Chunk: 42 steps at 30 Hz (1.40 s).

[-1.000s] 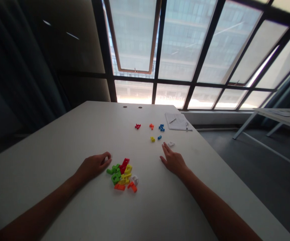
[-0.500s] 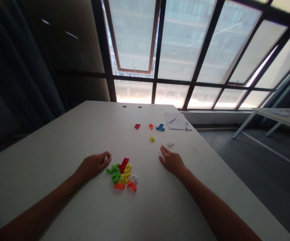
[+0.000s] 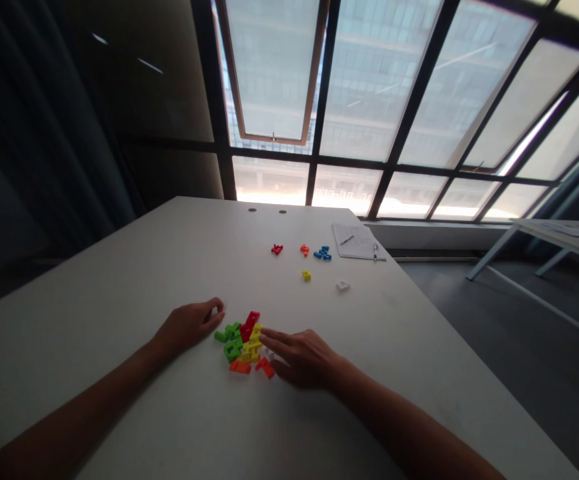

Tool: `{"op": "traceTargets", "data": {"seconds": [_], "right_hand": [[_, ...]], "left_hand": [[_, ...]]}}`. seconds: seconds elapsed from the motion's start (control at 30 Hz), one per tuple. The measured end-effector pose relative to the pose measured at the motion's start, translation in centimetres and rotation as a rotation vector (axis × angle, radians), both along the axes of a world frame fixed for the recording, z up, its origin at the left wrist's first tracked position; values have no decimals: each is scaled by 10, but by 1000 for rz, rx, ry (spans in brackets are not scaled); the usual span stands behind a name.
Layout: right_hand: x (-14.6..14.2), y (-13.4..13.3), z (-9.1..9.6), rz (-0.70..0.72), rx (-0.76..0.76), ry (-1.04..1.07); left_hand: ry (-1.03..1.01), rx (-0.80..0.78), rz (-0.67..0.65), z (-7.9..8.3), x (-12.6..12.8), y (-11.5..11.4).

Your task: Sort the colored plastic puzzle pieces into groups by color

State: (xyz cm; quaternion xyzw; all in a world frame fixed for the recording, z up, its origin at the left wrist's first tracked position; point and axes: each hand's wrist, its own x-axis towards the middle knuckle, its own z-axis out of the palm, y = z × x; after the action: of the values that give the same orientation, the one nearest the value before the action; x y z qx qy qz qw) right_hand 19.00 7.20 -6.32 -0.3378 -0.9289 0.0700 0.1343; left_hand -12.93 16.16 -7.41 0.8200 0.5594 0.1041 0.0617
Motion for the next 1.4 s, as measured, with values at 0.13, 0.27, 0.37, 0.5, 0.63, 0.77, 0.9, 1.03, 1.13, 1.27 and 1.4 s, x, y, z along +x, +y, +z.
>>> {"op": "traceTargets", "data": {"seconds": [0.13, 0.27, 0.37, 0.5, 0.63, 0.77, 0.9, 1.03, 1.13, 1.27, 1.4], "right_hand": [[-15, 5, 11, -43, -62, -73], [-14, 12, 5, -92, -100, -39], [-1, 18, -5, -162, -73, 30], [20, 35, -13, -310, 0, 35], [30, 52, -12, -533, 17, -114], [32, 57, -14, -570, 29, -172], [34, 57, -18, -550, 20, -165], [35, 55, -16, -531, 7, -119], [30, 46, -13, -377, -14, -52], [11, 26, -9, -69, -44, -8], [-5, 13, -8, 65, -48, 59]], "left_hand": [[4, 6, 5, 0, 1, 0], [4, 8, 4, 0, 0, 0], [0, 5, 2, 0, 0, 0], [-6, 6, 0, -1, -1, 1], [-2, 10, 3, -2, 0, 1], [-3, 10, 4, -1, 1, 0], [1, -3, 14, 1, 1, 0], [9, 1, 20, 0, 1, 0], [4, 3, 11, -1, 1, 1], [-5, 5, 1, 0, 0, 0], [-10, -7, 12, 1, 1, 0]]}}
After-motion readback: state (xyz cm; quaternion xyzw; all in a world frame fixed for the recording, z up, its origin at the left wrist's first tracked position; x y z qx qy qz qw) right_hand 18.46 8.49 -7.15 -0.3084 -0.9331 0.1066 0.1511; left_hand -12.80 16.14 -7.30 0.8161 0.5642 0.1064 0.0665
